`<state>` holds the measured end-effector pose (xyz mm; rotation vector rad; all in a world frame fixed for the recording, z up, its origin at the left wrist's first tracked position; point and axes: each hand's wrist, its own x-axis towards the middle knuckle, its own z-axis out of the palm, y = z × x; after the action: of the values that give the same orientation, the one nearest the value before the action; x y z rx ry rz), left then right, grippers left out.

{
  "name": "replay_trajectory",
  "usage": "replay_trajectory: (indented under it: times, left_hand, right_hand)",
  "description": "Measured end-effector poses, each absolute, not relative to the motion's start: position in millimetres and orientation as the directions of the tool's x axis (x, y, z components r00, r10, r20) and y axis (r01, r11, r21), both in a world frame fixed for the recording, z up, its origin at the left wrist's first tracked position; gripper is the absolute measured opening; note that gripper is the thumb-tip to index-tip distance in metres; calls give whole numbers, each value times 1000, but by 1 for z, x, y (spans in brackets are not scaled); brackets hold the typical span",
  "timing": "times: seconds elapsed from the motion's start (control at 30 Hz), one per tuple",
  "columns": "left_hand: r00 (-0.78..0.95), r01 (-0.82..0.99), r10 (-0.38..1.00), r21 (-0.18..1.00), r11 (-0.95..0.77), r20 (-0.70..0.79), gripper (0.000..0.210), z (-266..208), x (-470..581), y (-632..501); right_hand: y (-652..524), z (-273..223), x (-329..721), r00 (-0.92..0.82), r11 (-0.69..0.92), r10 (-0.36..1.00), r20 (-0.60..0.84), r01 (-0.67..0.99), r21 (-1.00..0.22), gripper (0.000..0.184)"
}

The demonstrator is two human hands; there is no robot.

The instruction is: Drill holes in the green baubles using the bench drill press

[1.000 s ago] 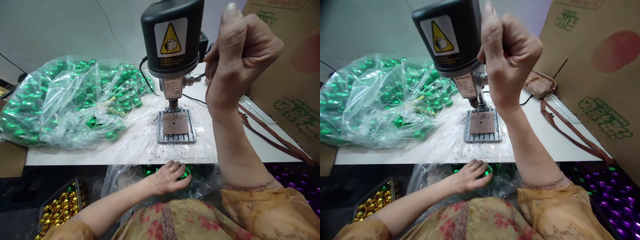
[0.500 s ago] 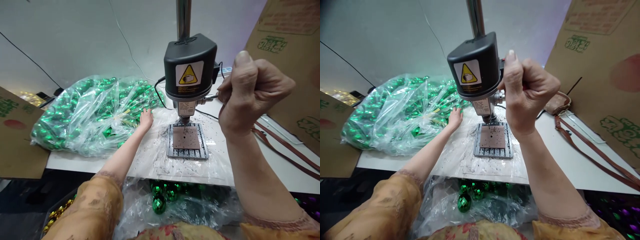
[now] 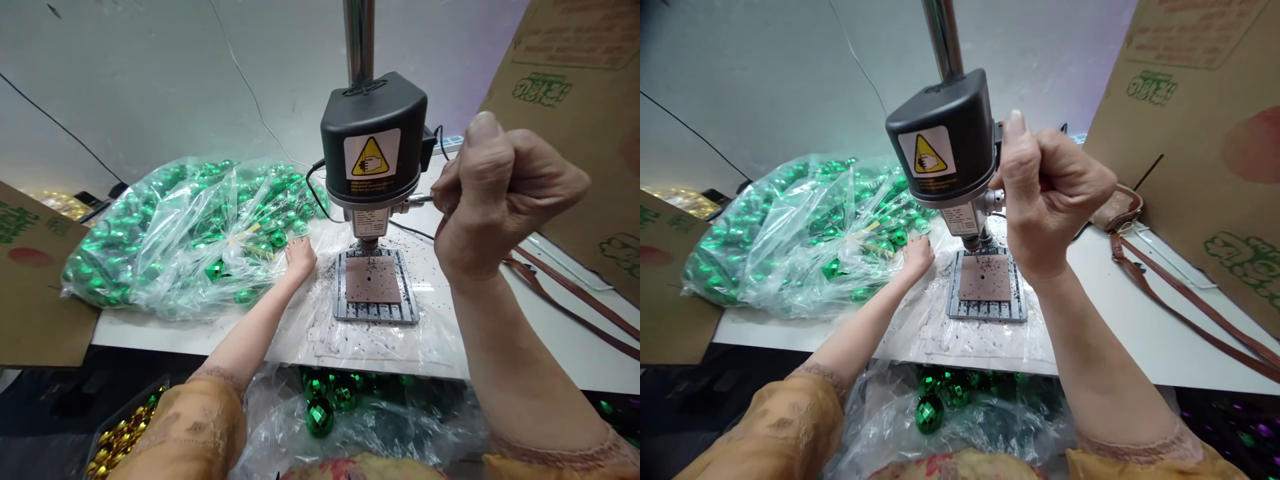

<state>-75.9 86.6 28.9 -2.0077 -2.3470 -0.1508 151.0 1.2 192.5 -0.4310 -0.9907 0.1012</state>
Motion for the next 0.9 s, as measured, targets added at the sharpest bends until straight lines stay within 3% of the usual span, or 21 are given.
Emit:
replay_trajectory:
  times: [0.13,0.23,0.4,0.6,0.67,0.73,0.8,0.9]
  left_hand:
    - [-246,969,957,55,240,152,49,36,-90,106]
    - [-271,955,942,176,238,198,65,40,-97,126]
    - [-272,830,945,542,134,183,48,39,-102,151]
    - [-246,695,958,715,67,148,41,45,-98,144]
    - [-210,522,971,853,10,117,36,49,-95,127]
    - [-142,201,987,978,-50,80,31,52,-91,104]
    - [-62,-84,996,994,-66,60,38,53,-84,77]
    - [26,-157,998,986,-59,63,54,47,-67,43]
  right_hand:
    - [2,193,150,559,905,279,781,121,-409,40]
    - [2,194,150,560,904,266,784,138,-406,40]
    - [2,195,150,560,906,253,789,149,-397,41]
    - [2,195,149,566,919,217,795,156,-362,42]
    - [1,195,149,564,913,219,796,170,-372,41]
    - [0,195,149,562,902,232,794,181,-393,41]
    - [-1,195,149,556,896,247,794,181,-405,41]
    - [0,195,149,547,909,224,806,181,-376,42]
